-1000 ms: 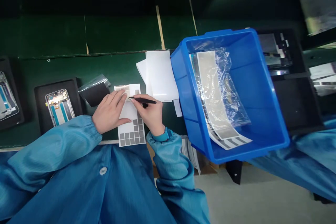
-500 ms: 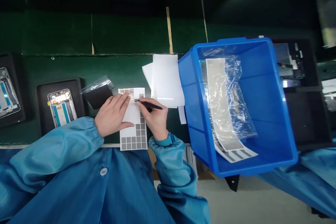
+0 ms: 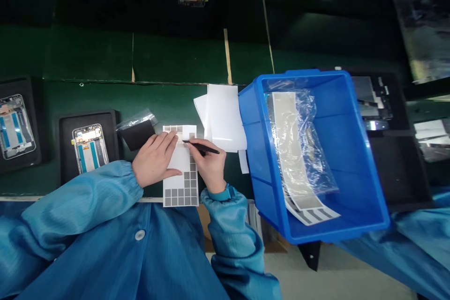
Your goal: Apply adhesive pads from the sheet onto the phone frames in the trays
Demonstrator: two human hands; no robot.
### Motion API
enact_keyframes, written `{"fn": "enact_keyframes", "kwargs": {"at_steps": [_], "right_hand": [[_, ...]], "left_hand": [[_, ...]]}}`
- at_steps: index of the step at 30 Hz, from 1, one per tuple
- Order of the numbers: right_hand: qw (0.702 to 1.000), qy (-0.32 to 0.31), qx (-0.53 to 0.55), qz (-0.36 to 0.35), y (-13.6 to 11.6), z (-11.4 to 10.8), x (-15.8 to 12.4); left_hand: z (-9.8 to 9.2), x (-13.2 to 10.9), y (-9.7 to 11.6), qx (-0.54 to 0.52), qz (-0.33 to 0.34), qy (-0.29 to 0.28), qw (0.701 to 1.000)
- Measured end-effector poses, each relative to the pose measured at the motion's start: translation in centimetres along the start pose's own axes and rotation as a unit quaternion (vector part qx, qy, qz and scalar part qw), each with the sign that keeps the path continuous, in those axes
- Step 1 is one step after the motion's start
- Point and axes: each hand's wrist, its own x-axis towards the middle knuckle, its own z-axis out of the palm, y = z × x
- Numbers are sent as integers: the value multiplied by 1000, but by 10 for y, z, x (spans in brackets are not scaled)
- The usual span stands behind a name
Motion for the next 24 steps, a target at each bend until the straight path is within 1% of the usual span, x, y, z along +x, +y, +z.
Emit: {"fn": "enact_keyframes", "kwargs": {"at_steps": [3,6,9,11,13,15,17,19,21,24], "right_hand": [[1000,16,3,6,-5,-1,0],[998,56,6,5,-17,-5,-3],[996,89,10,-12,-36,-8,-8],[996,82,22,-27,-51,-6,-11],[997,52,45,-37,-66,2,-15],[997,13,65,-42,-80,15,-19],[996,-22,72,-44,-91,29,-22],[995,-50,75,-47,-99,45,-25],[993,-72,79,-44,-104,59,-26],[992,-95,78,-17,-110,79,-28]], "left_hand": [[2,2,1,-10,-4,-1,1000],[-2,1,2,-37,-7,-2,999],[-17,-13,-5,-97,-8,24,995],[-33,-28,-16,-172,-19,58,983],[-50,-46,-32,-269,-52,90,957],[-61,-60,-47,-366,-104,104,919],[-66,-71,-61,-445,-157,101,876],[-65,-79,-72,-501,-191,85,840],[-62,-87,-82,-527,-211,82,819],[-56,-103,-94,-524,-247,108,808]]}}
